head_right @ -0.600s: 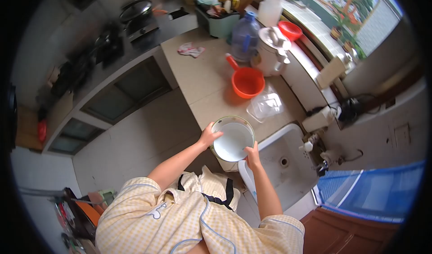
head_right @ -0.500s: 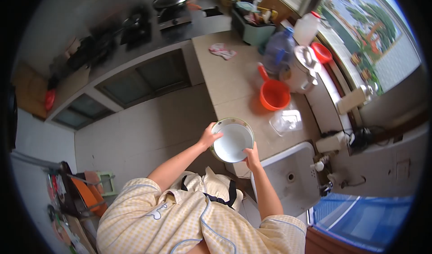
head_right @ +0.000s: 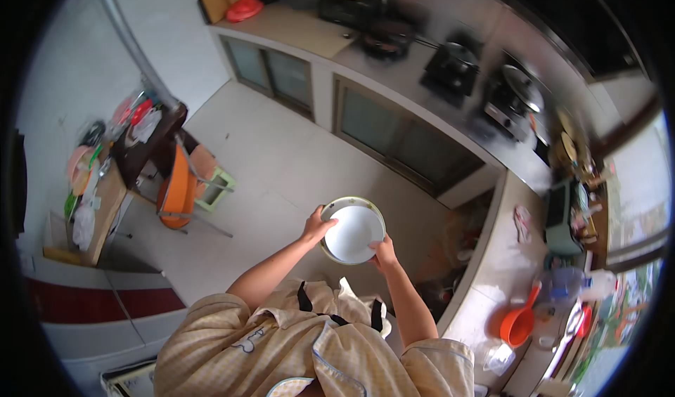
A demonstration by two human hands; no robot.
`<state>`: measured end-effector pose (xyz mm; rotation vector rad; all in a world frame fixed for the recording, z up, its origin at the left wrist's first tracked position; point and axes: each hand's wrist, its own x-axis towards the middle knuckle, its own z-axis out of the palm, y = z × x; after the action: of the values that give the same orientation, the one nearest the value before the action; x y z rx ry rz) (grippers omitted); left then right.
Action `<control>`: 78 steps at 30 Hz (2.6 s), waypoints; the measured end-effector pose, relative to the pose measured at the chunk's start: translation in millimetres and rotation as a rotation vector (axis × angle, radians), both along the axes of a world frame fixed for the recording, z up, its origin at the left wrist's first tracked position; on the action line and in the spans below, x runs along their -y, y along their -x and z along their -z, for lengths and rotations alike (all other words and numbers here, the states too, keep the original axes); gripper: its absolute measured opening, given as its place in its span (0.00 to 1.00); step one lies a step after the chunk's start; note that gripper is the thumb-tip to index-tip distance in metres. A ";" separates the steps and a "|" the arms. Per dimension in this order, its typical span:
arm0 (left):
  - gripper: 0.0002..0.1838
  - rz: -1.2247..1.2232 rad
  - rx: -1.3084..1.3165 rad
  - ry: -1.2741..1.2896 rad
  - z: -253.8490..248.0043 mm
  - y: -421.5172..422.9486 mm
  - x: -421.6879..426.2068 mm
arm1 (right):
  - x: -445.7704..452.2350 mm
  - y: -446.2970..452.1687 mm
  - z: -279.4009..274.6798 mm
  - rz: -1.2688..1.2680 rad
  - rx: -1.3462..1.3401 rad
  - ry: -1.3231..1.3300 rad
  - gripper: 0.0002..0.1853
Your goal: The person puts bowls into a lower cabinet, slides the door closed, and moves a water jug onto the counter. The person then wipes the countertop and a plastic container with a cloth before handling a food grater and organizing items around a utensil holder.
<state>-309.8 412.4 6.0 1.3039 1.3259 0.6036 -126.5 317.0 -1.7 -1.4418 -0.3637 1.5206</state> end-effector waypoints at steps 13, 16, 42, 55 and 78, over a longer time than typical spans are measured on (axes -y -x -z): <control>0.29 -0.346 -0.002 -0.026 19.9 113.9 -196.4 | -275.3 79.2 38.8 -0.387 -0.036 0.032 0.28; 0.29 -0.365 -0.048 -0.021 20.6 127.6 -250.8 | -336.2 92.8 45.5 -0.450 -0.039 0.084 0.30; 0.29 0.226 0.086 0.186 100.3 236.6 -688.8 | -659.9 208.4 93.4 0.052 -0.200 0.129 0.32; 0.10 0.736 -0.120 0.178 233.6 187.9 -857.4 | -734.0 178.2 230.6 0.120 -0.214 0.172 0.29; 0.12 0.879 -0.418 -2.101 384.8 33.2 -950.4 | -797.4 169.1 416.0 0.324 -0.229 0.065 0.25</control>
<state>-342.9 1362.8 -378.8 3.4505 -0.3242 1.0609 -295.5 1114.4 -417.7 -1.2863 0.0570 1.4205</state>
